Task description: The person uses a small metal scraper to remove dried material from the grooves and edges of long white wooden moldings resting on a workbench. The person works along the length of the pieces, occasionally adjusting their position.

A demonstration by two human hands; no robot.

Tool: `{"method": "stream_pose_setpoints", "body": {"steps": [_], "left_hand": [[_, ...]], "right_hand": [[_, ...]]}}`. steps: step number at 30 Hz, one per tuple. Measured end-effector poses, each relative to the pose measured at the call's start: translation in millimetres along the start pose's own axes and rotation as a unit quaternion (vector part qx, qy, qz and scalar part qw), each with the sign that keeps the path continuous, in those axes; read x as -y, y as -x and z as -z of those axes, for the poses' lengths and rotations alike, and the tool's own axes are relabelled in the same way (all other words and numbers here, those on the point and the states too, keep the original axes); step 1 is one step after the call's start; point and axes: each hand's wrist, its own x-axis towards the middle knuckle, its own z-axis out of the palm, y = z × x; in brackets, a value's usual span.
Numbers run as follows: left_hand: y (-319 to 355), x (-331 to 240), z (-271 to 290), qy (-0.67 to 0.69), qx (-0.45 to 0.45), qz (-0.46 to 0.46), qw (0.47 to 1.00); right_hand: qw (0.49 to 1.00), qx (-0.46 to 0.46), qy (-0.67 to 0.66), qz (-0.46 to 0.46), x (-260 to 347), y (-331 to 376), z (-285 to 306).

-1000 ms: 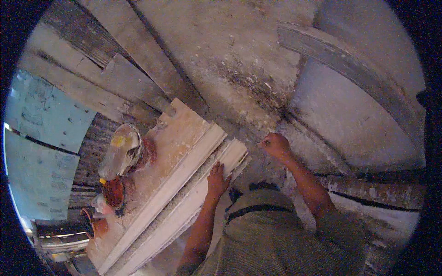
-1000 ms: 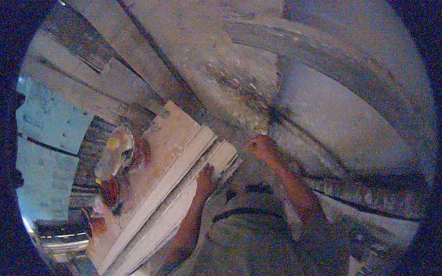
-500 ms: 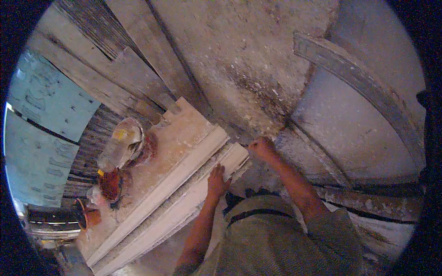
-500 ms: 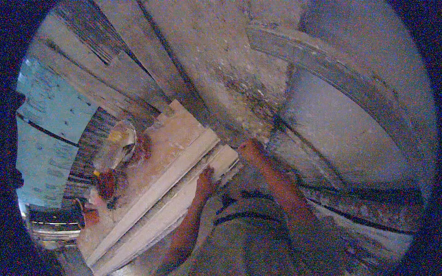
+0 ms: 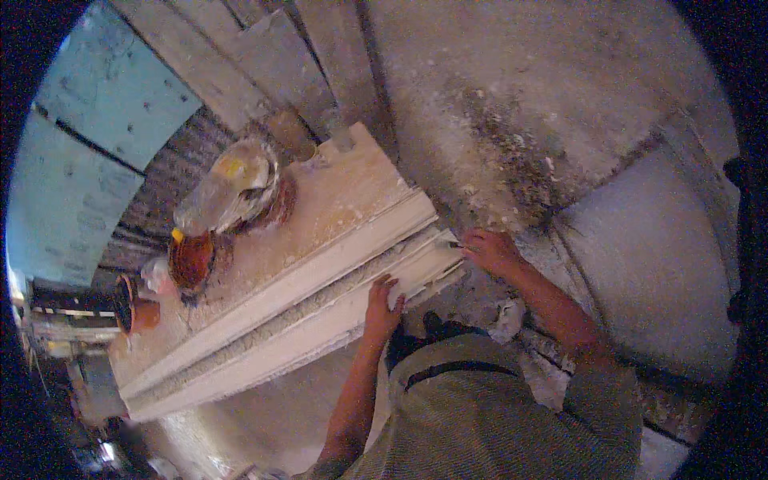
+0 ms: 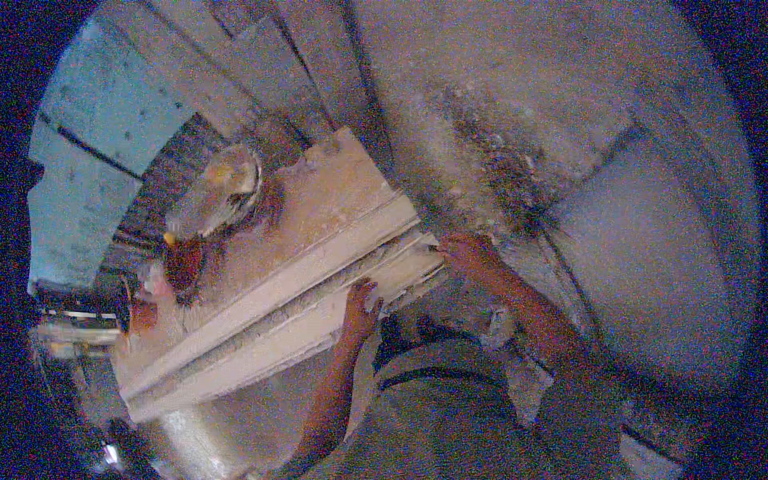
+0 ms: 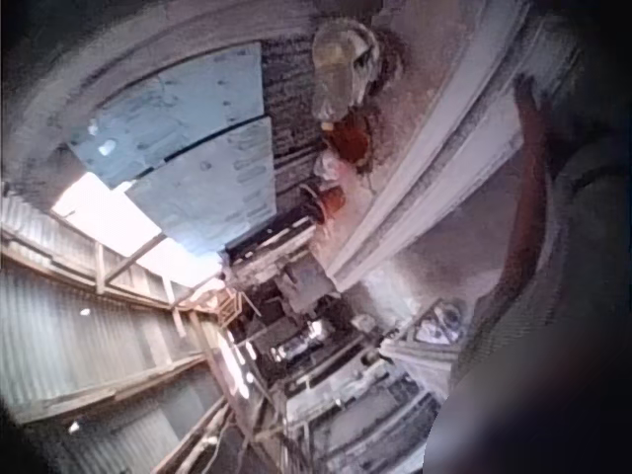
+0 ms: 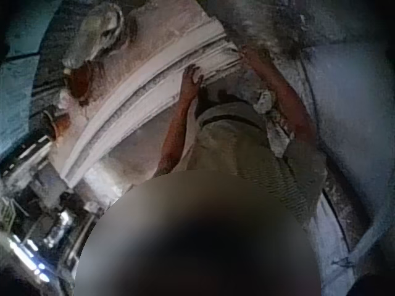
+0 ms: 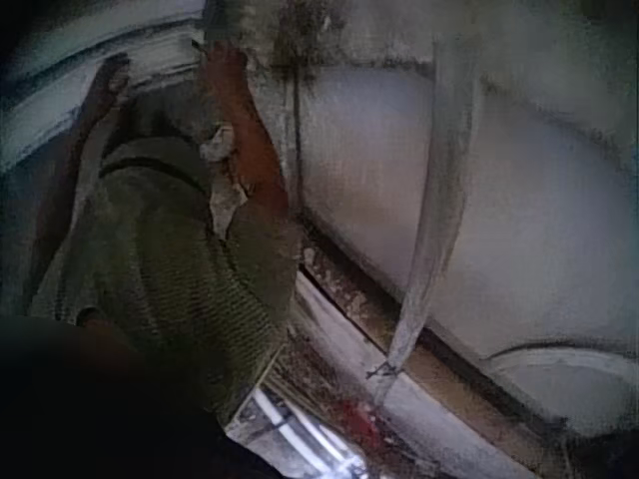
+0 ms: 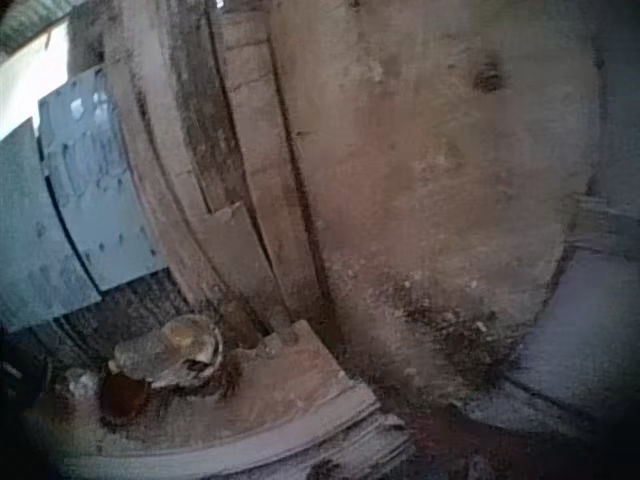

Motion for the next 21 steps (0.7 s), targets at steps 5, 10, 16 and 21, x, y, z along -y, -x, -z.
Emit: {"method": "stream_pose_setpoints", "body": {"steps": [5, 10, 16, 21], "left_hand": [[89.0, 27.1, 29.7, -0.032, -0.221, 0.084, 0.971], [141.0, 61.3, 37.4, -0.099, -0.402, 0.220, 0.883], [141.8, 67.8, 53.5, -0.171, -0.356, 0.348, 0.850], [159.9, 63.6, 75.3, -0.217, -0.268, 0.355, 0.869]], "right_hand": [[0.972, 0.071, 0.134, 0.179, -42.1, -22.5, -5.2], [0.900, 0.242, 0.040, 0.360, 67.6, -103.5, -62.0], [0.904, 0.159, -0.103, 0.382, 330.9, -121.1, -170.8], [0.904, 0.219, -0.003, 0.367, 270.9, -115.1, -122.7]]}}
